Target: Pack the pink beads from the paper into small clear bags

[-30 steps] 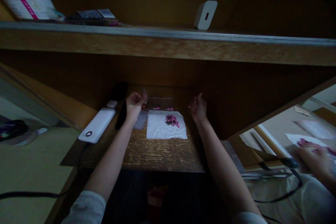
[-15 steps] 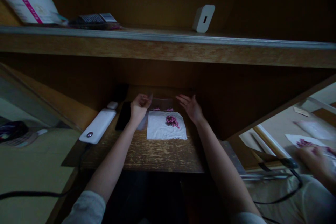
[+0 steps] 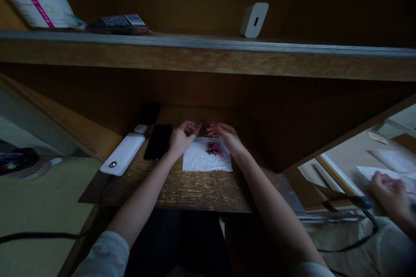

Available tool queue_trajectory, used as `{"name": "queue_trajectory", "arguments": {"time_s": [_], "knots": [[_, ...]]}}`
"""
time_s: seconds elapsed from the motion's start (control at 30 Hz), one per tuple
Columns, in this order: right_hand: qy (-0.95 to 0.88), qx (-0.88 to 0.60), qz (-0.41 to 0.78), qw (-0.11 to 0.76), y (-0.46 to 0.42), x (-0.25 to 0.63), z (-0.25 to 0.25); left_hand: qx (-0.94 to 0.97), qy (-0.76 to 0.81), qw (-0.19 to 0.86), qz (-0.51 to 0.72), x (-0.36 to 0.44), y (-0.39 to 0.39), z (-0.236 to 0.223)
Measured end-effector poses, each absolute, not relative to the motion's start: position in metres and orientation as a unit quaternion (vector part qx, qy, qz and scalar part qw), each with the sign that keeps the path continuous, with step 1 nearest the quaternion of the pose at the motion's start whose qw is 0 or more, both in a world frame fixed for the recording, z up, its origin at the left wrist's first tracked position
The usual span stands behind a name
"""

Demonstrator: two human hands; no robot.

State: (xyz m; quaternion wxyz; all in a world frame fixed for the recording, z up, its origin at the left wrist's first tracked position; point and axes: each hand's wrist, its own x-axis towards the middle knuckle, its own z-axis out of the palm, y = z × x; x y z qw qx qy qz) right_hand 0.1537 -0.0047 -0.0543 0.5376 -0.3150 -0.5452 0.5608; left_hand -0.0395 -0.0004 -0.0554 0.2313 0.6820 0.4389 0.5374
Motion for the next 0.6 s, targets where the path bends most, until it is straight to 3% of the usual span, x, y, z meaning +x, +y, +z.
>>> {"name": "queue_trajectory", "arguments": {"time_s": [0.2,0.6], "knots": [[-0.577,-0.322,0.565,0.494,-0.015,0.134,-0.052,0.667,0.410,0.291,0.550,-0.032,-0.007,-0.052],[-0.672,-0.410,0.369,0.494,-0.019,0.121,-0.060,0.679,0.402,0.306,0.532,-0.033,-0.006,-0.053]]}}
